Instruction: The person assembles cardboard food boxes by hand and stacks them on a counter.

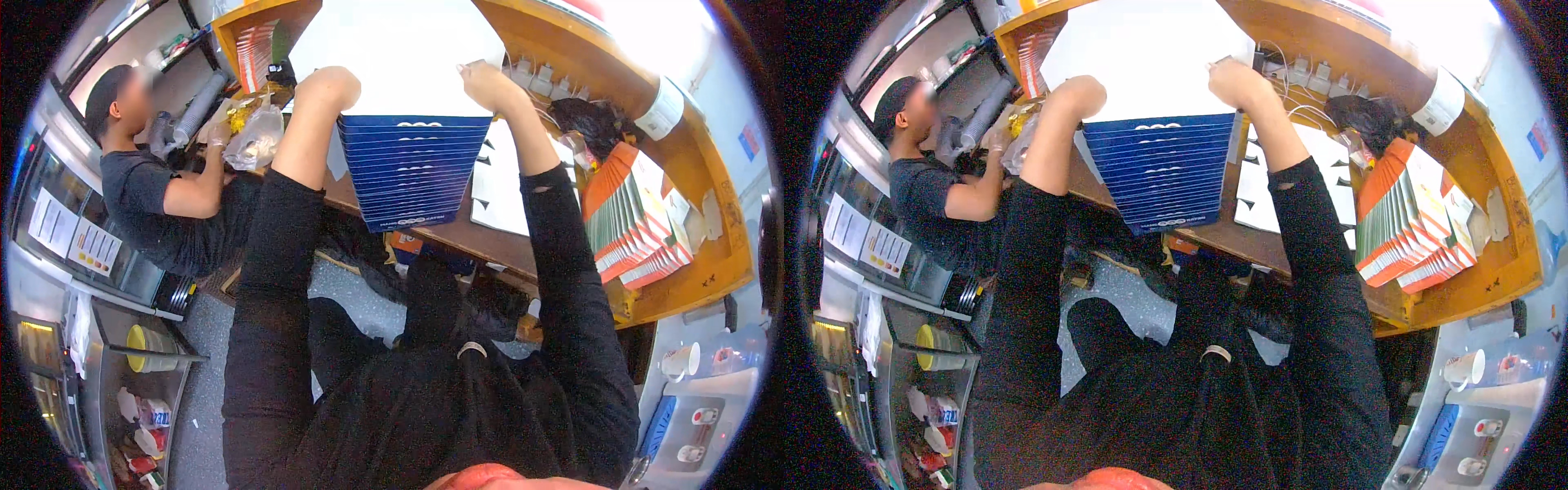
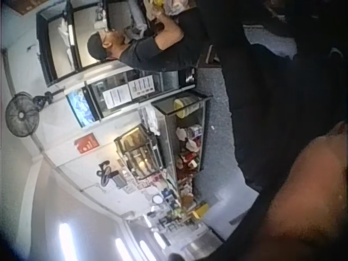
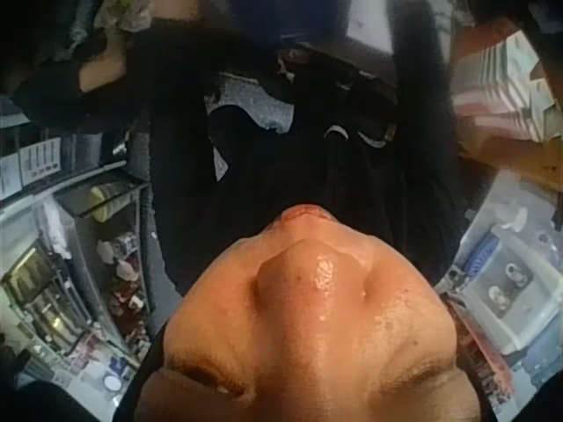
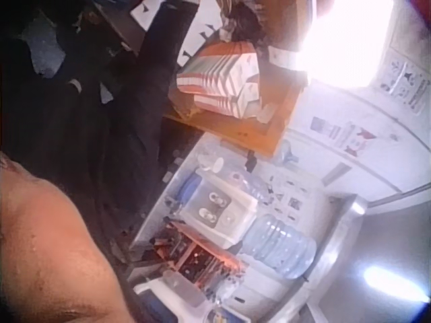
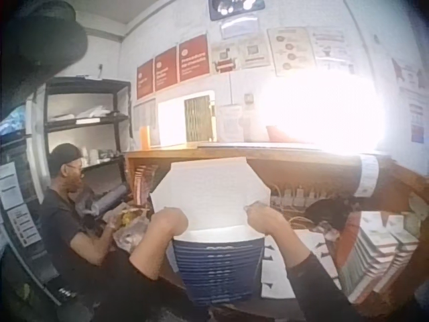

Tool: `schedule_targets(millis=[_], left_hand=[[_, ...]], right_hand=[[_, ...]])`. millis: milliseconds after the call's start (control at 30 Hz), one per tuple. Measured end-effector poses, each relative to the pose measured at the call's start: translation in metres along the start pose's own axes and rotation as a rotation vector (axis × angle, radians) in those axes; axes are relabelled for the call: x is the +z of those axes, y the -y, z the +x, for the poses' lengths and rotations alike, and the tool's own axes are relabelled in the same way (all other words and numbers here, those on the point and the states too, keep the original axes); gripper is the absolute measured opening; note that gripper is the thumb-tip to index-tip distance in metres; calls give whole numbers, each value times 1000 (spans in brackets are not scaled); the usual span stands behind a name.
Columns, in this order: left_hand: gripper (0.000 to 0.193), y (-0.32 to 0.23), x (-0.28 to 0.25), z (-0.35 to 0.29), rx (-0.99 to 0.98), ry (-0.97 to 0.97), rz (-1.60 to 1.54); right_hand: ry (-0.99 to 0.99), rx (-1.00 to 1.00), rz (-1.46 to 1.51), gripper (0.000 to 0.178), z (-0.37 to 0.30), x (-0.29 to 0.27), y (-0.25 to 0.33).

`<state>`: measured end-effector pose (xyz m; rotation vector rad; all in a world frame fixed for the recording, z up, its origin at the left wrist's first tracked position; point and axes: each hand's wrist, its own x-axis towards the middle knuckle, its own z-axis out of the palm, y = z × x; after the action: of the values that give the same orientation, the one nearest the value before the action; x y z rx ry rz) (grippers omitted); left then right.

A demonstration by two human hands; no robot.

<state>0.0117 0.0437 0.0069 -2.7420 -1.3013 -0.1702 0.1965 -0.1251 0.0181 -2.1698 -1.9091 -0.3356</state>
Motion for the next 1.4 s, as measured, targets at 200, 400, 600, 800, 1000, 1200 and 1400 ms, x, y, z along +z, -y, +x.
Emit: schedule_targets(millis=[200, 400, 600, 800, 1000, 1200, 1400], left_hand=[[32, 8, 3, 4, 82, -30, 89], [26, 14, 5, -8, 381, -138, 263], [27, 32, 21, 2, 508, -181, 438], [47, 32, 17, 1, 45, -150, -349], [46, -62, -54, -118, -100, -650, -820], [19, -185, 12, -171, 737, -626, -990], [40, -278, 115, -101, 566, 355, -1064]], right_hand=[[-142, 96, 148, 51, 5, 25, -17], [-44, 515, 1060, 78, -83, 24, -28], [-36, 992, 62, 50, -182, 124, -134], [99, 1201, -186, 56, -224, 150, -140], [136, 1310, -107, 61, -232, 140, -148], [65, 1246, -124, 54, -231, 151, -142], [-367, 1152, 54, 26, -236, 157, -164]])
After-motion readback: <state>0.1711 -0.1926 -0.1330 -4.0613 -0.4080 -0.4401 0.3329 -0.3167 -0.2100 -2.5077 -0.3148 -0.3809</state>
